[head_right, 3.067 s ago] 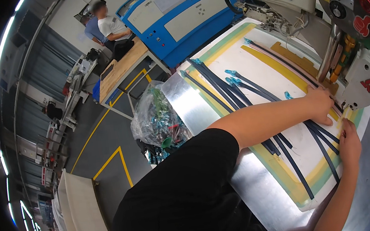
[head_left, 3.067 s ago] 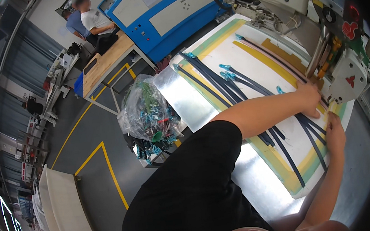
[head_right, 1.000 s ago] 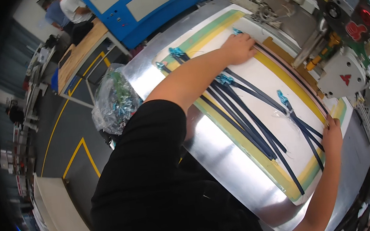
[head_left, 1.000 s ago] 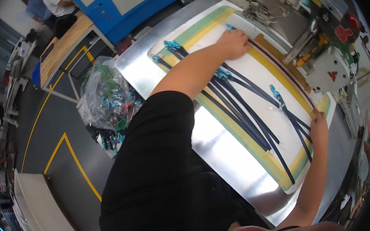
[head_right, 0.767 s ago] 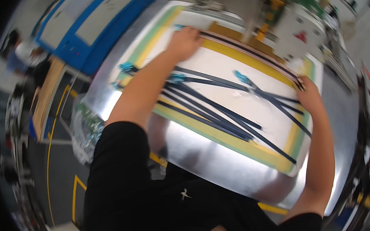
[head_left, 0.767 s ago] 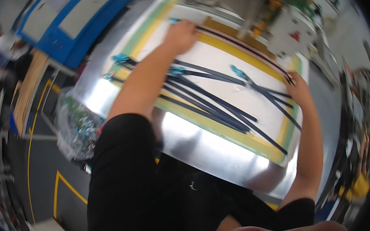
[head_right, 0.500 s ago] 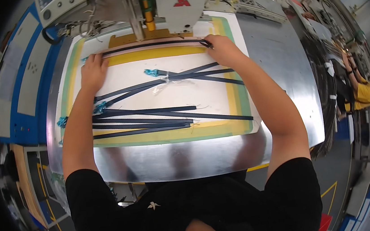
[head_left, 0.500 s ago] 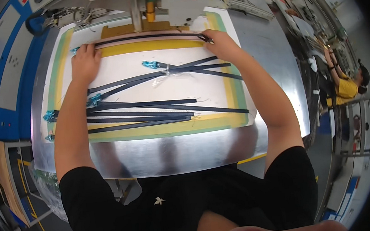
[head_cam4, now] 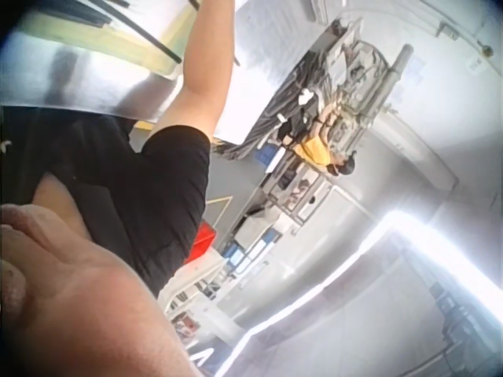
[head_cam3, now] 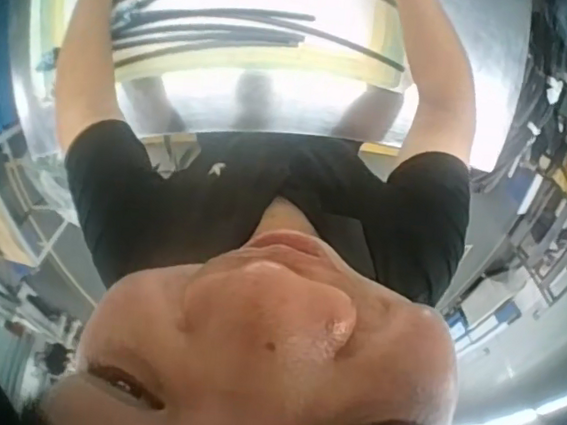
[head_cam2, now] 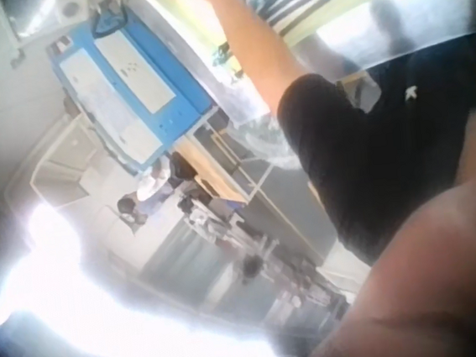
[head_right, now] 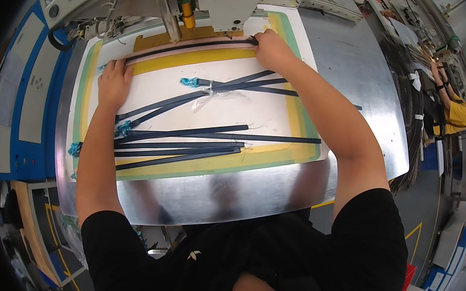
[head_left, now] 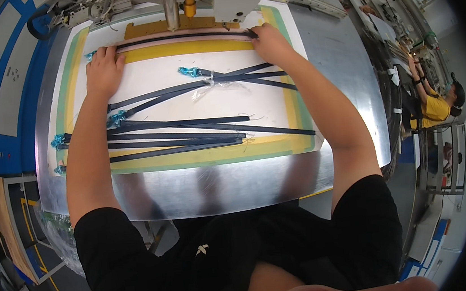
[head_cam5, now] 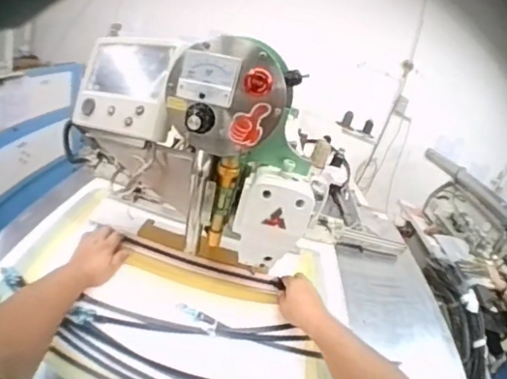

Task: The person assembles multiple dark blue cables with teal connectors on a workbench. They repeatedly pick up a cable, align it with a jig, and secure it using a tool, then place the finished unit on the table. The process is repeated for several cables throughout the clip.

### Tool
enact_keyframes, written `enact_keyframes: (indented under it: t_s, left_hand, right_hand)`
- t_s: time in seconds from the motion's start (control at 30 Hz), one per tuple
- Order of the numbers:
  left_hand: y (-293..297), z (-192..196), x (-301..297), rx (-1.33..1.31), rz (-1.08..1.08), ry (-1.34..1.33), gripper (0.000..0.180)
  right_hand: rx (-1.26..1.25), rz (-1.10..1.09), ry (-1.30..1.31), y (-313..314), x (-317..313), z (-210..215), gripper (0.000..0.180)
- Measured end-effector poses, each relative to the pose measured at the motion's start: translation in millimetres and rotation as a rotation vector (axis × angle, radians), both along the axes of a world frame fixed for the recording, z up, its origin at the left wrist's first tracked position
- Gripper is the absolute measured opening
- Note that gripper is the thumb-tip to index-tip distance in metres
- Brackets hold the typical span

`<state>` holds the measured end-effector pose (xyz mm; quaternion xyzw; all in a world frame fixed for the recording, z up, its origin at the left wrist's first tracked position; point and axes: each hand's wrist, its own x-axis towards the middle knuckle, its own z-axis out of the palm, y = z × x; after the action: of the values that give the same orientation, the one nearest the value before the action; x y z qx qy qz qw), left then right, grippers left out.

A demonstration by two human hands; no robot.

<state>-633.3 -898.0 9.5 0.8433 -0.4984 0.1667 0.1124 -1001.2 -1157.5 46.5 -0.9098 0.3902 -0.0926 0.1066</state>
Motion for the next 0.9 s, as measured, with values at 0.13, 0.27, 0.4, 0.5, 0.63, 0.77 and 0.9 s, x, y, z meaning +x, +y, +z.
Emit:
enact_keyframes:
  t_s: [0.13, 0.27, 0.4, 0.5, 0.63, 0.77, 0.9]
  left_hand:
    - [-2.1, 3.2, -3.5, 0.015, 0.016, 0.016, 0.043]
    - [-2.3, 0.4, -2.3, 0.000, 0.009, 0.007, 0.043]
    - [-1.7, -4.0, 6.1, -0.008, -0.018, 0.062, 0.042]
    - [-4.0, 0.7, -3.2, -0.005, -0.089, -0.006, 0.041]
    - [3.0, 1.6, -0.2, -0.009, -0.003, 0.039, 0.044]
    - [7.6, -6.7, 5.2, -0.114, -0.022, 0.040, 0.044]
    - [-2.9, -2.5, 11.5, 0.005, 0.053, 0.251, 0.049]
  right_hand:
    - [-0.023, -0.017, -0.029, -9.1, -1.2, -5.8, 0.030]
    - [-0.049, -0.014, -0.141, -20.8, -9.3, -3.6, 0.031]
    - [-0.073, 0.122, -0.455, -20.3, -37.4, -6.9, 0.041]
    - [0.033, 0.148, -0.294, 18.0, -57.3, 2.2, 0.036]
    - [0.147, 0.219, -0.176, 75.6, -45.9, 9.6, 0.030]
    - [-0.079, 0.405, -0.253, 93.0, -40.2, -2.7, 0.020]
    - [-0.046, 0.494, -0.271, 101.9, -33.9, 5.0, 0.014]
